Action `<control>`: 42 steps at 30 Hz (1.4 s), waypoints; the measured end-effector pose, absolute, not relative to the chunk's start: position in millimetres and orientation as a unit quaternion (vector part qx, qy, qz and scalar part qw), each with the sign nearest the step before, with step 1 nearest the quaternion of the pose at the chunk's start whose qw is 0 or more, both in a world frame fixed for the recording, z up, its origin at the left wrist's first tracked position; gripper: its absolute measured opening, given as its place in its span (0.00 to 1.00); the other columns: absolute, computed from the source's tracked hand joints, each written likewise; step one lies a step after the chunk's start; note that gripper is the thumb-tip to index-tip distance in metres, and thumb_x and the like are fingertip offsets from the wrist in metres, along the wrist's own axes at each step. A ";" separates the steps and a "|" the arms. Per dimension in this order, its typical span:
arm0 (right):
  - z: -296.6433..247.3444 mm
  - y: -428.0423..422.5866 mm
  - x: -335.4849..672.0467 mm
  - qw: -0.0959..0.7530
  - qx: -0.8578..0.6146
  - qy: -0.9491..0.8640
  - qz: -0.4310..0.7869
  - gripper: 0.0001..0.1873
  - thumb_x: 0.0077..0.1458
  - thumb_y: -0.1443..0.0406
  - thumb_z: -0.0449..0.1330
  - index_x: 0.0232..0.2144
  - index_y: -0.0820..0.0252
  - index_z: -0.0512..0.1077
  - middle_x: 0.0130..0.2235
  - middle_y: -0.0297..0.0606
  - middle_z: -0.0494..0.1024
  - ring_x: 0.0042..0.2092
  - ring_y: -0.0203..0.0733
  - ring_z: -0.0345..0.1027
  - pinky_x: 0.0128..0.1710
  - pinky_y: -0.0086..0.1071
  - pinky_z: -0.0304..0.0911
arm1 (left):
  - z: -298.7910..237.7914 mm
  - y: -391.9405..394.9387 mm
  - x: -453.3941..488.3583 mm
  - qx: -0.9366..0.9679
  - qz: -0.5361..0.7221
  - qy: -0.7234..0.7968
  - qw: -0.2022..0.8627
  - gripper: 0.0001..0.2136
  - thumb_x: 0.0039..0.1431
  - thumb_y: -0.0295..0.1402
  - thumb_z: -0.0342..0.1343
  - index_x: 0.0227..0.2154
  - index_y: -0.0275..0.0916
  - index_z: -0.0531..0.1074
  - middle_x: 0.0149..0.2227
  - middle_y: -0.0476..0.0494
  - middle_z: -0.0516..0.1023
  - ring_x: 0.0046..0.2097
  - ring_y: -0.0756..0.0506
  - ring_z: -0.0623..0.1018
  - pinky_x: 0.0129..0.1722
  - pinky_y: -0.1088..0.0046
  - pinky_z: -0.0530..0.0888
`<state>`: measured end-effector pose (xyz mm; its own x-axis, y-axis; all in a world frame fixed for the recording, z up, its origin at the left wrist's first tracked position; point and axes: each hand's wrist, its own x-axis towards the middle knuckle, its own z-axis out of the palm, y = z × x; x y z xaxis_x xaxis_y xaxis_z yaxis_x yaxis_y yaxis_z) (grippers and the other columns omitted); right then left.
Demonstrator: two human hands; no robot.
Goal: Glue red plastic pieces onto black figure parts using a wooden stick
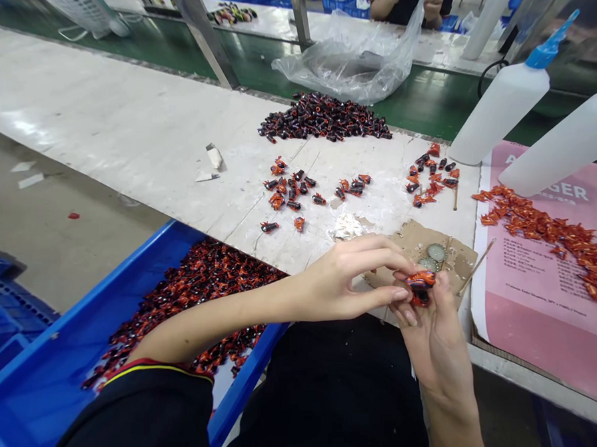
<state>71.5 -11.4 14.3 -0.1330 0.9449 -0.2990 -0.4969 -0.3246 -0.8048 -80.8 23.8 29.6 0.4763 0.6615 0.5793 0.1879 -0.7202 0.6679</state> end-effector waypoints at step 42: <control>4.2 -19.5 66.3 0.499 -0.449 -0.382 0.636 0.12 0.52 0.54 0.66 0.37 0.52 0.75 0.24 0.27 0.58 0.25 0.32 0.48 0.30 0.27 0.58 | 7.5 7.5 -71.1 0.690 0.609 0.326 0.215 0.03 0.58 0.23 0.61 0.34 0.34 0.76 0.36 0.39 0.84 0.39 0.47 0.83 0.39 0.74 0.81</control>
